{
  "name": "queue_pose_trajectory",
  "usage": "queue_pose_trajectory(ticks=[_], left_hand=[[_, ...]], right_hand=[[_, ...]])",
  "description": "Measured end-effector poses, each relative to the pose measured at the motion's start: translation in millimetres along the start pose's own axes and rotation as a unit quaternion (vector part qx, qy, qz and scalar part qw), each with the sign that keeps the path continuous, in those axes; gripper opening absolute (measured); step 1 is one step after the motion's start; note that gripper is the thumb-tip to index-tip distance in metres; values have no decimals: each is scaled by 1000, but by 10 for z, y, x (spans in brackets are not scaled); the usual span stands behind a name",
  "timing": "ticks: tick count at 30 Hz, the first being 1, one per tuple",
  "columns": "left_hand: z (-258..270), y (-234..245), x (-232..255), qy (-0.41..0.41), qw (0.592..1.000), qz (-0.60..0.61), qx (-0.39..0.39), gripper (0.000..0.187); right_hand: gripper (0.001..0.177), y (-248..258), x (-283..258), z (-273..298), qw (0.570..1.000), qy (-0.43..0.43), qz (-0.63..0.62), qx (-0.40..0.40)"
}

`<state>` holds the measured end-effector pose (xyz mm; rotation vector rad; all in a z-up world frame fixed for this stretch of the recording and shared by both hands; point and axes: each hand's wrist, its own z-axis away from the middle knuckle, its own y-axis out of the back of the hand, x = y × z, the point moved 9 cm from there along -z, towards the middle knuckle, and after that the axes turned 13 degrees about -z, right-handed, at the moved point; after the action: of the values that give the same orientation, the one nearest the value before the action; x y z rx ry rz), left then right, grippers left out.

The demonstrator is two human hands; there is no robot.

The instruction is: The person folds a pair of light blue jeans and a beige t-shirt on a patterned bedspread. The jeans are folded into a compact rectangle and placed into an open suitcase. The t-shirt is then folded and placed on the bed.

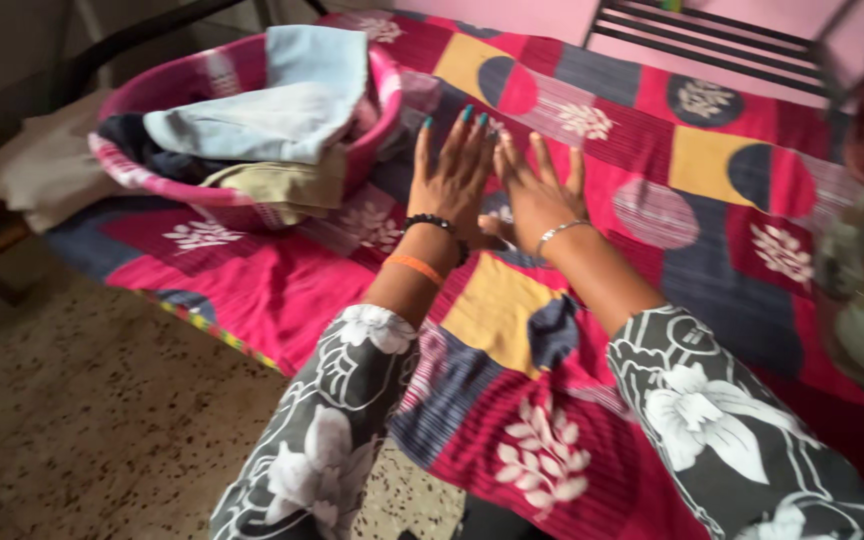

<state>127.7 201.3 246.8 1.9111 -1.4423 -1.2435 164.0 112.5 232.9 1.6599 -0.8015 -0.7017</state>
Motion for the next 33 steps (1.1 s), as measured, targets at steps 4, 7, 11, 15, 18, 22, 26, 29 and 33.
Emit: queue_pose_trajectory(ticks=[4,7,11,15,18,22,26,29,33], left_hand=[[71,-370,-782,47,998,-39,33,131],[182,-808,-1396,74,995,-42,-51,123],[455,-1169,-2112,122,987,-96,-49,116],[655,-1596,-2647,191,974,-83,-86,126],[772,-1967,-2844,235,962,-1,-141,109],[851,-2181,-2848,249,956,42,-152,107],[868,-2164,-2806,256,956,58,-134,108],[868,-2113,-2785,254,953,79,-143,108],[928,-1959,-2767,236,955,106,-147,113]], right_hand=[[106,-72,-680,-552,997,69,-29,16],[101,-173,-1110,-899,993,102,-48,28],[96,-388,-1591,-1353,990,123,-64,17],[91,-632,-1978,-1811,984,145,-106,17],[86,-868,-2197,-2074,975,174,-133,47],[63,-1154,-2252,-2293,952,182,-233,74],[42,-1144,-2126,-2358,923,206,-299,128],[36,-1062,-2095,-2292,920,218,-300,127],[34,-824,-2166,-2075,924,222,-287,124]])
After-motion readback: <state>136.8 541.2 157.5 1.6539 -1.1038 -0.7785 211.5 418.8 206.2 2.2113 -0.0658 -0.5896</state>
